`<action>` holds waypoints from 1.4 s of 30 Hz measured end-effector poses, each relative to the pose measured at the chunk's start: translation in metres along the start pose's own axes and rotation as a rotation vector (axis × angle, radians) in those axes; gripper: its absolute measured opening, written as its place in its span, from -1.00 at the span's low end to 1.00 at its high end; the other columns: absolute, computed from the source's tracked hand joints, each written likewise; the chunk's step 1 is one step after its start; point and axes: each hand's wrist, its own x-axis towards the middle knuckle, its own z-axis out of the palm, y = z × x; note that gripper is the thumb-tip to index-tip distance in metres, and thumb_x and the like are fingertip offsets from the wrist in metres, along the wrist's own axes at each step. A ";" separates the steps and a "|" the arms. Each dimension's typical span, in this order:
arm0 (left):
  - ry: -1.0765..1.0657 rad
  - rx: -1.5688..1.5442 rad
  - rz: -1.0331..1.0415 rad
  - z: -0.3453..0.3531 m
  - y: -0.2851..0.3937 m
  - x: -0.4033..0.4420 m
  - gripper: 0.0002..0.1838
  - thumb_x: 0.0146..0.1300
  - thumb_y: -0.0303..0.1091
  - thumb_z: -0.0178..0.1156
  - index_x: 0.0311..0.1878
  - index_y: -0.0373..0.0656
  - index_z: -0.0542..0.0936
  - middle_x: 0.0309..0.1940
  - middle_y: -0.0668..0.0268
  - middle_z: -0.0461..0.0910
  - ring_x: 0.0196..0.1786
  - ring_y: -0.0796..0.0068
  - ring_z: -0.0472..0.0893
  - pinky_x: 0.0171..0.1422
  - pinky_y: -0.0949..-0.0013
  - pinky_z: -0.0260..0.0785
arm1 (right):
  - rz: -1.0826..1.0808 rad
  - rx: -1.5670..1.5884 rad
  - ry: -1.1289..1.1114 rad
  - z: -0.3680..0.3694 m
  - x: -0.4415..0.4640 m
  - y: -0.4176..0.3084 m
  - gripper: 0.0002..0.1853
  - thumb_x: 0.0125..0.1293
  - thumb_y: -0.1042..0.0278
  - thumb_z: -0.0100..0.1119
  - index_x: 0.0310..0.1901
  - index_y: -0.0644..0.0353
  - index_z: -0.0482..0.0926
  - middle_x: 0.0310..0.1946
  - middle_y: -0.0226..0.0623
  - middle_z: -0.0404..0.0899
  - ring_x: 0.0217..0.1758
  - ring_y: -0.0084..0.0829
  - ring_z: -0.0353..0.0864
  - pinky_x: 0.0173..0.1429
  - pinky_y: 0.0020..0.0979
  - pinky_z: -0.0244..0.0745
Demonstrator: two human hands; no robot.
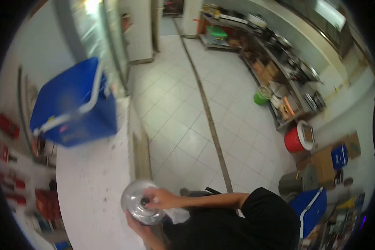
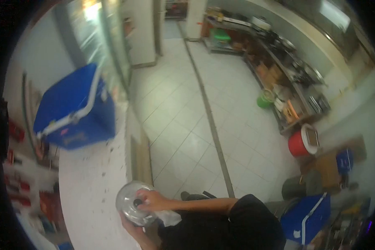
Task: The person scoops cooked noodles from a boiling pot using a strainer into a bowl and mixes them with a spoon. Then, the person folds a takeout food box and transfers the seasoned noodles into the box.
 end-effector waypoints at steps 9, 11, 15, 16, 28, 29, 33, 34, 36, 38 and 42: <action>-0.118 0.452 -0.096 0.311 -0.097 0.215 -0.37 0.43 -0.02 0.20 0.29 -0.40 0.43 0.21 -0.01 0.52 0.20 0.13 0.58 0.22 0.13 0.53 | 0.409 -0.104 0.056 -0.276 -0.028 0.083 -0.41 0.31 -0.22 0.27 0.13 0.12 0.61 -0.08 -0.20 0.62 0.08 -0.20 0.60 0.18 -0.28 0.47; -0.200 0.479 -0.136 0.371 -0.111 0.267 -0.40 0.44 -0.03 0.18 0.32 -0.34 0.42 0.23 0.01 0.52 0.22 0.13 0.58 0.25 0.10 0.51 | 0.448 -0.205 0.081 -0.335 0.017 0.074 -0.49 0.30 -0.21 0.28 -0.02 0.11 0.65 -0.18 -0.21 0.62 0.02 -0.12 0.61 0.14 -0.26 0.46; -0.240 0.447 -0.172 0.490 -0.147 0.367 -0.43 0.44 -0.09 0.20 0.31 -0.34 0.44 0.19 0.07 0.56 0.17 0.19 0.60 0.22 0.18 0.53 | 0.340 -0.102 0.429 -0.415 0.095 0.115 -0.70 0.24 0.12 0.40 -0.21 0.19 0.61 -0.16 -0.25 0.64 0.00 -0.25 0.63 0.08 -0.31 0.49; -0.269 0.483 -0.161 0.512 -0.156 0.391 -0.45 0.44 -0.11 0.21 0.30 -0.34 0.45 0.17 0.08 0.57 0.15 0.22 0.61 0.20 0.19 0.53 | 0.309 -0.027 0.493 -0.444 0.118 0.113 -0.73 0.23 0.20 0.41 -0.20 0.20 0.60 -0.16 -0.25 0.64 0.00 -0.28 0.63 0.08 -0.32 0.49; -0.448 0.424 -0.271 0.965 -0.310 0.609 -0.55 0.47 -0.17 0.18 0.20 -0.37 0.51 0.07 0.15 0.62 0.07 0.36 0.64 0.14 0.28 0.52 | 0.164 -0.018 0.421 -0.769 0.365 0.126 -0.72 0.30 0.61 0.06 -0.01 0.23 0.66 -0.11 -0.16 0.65 0.03 -0.19 0.66 0.15 -0.28 0.53; -0.446 0.426 -0.274 0.991 -0.323 0.631 -0.54 0.48 -0.15 0.17 0.21 -0.37 0.50 0.10 0.14 0.60 0.11 0.35 0.63 0.16 0.28 0.52 | 0.174 0.078 0.429 -0.809 0.386 0.127 -0.77 0.35 0.54 0.08 -0.02 0.24 0.66 -0.12 -0.18 0.65 0.03 -0.23 0.66 0.15 -0.29 0.53; -0.449 0.355 -0.325 1.088 -0.346 0.710 -0.51 0.48 -0.13 0.15 0.24 -0.36 0.46 0.12 0.12 0.59 0.12 0.30 0.62 0.17 0.26 0.52 | 0.300 0.051 0.469 -0.962 0.489 0.134 -0.70 0.37 0.12 0.28 -0.31 0.24 0.61 -0.35 -0.20 0.61 -0.23 -0.32 0.63 -0.07 -0.28 0.51; -0.451 0.354 -0.304 1.114 -0.339 0.717 -0.51 0.49 -0.13 0.14 0.25 -0.36 0.45 0.12 0.11 0.59 0.11 0.29 0.63 0.17 0.25 0.52 | 0.327 -0.016 0.448 -0.994 0.516 0.143 -0.66 0.33 0.09 0.32 -0.37 0.23 0.58 -0.40 -0.18 0.59 -0.28 -0.32 0.61 -0.11 -0.26 0.50; -0.422 0.367 -0.217 1.175 -0.325 0.736 -0.51 0.49 -0.12 0.13 0.24 -0.35 0.44 0.11 0.10 0.59 0.10 0.27 0.63 0.16 0.24 0.53 | 0.462 -0.179 0.596 -1.064 0.580 0.155 -0.68 0.21 0.17 0.38 -0.45 0.23 0.52 -0.51 0.01 0.53 -0.43 -0.10 0.54 -0.25 -0.21 0.48; -0.338 0.375 -0.104 1.233 -0.320 0.756 -0.53 0.50 -0.12 0.12 0.22 -0.35 0.45 0.08 0.08 0.59 0.07 0.26 0.65 0.13 0.23 0.55 | 0.343 -0.233 0.805 -1.131 0.658 0.172 -0.79 0.19 0.29 0.34 -0.34 0.24 0.56 -0.48 0.02 0.57 -0.37 -0.01 0.59 -0.18 -0.16 0.53; -0.284 0.459 -0.010 1.378 -0.313 0.801 -0.64 0.50 -0.17 0.13 0.11 -0.30 0.48 0.00 0.09 0.61 0.02 0.32 0.66 0.09 0.25 0.56 | 0.092 -0.133 0.688 -1.276 0.833 0.110 -0.67 0.27 0.24 0.37 -0.01 0.18 0.56 -0.15 -0.16 0.62 -0.16 -0.12 0.65 -0.07 -0.24 0.56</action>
